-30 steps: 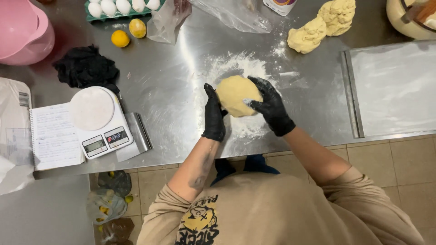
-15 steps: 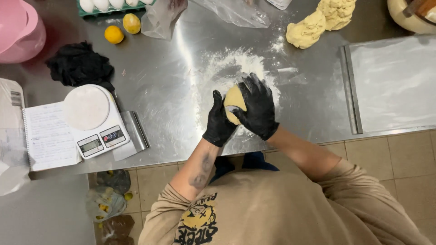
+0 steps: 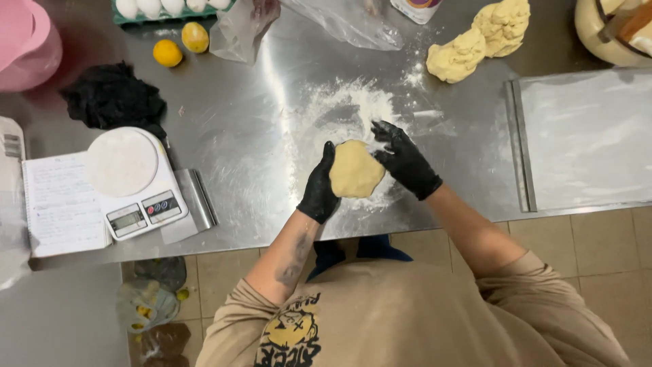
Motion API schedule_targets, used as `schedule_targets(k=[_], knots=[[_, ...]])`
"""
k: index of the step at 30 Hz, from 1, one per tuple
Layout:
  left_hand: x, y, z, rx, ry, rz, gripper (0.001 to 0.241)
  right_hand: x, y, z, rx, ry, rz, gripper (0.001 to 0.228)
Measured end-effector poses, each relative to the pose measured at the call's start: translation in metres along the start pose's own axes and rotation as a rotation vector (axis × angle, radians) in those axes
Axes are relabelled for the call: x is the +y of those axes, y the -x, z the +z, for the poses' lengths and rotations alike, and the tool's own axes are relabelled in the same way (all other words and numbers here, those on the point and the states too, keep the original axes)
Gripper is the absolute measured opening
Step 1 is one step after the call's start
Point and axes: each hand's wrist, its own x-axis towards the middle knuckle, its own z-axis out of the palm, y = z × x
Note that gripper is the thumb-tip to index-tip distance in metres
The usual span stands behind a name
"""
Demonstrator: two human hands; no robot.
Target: Rolling out dough on a floured workbench using a wooden rolling pin.
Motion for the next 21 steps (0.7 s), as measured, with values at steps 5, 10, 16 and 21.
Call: schedule_targets(k=[5, 10, 16, 21], knots=[[-0.021, -0.048, -0.046, 0.172, -0.957, 0.455, 0.047, 0.073, 0.025, 0.022, -0.065, -0.442, 0.472, 0.043], [0.051, 0.013, 0.038, 0.388, -1.172, 0.721, 0.058, 0.053, 0.003, -0.008, 0.109, 0.171, 0.039, 0.033], [0.010, -0.008, 0.058, 0.161, -2.109, 0.846, 0.067, 0.055, -0.065, -0.086, 0.239, 0.047, 0.052, 0.027], [-0.018, -0.023, 0.039, 0.168, -2.215, 0.916, 0.069, 0.067, -0.178, -0.180, 0.325, 0.064, -0.062, 0.030]])
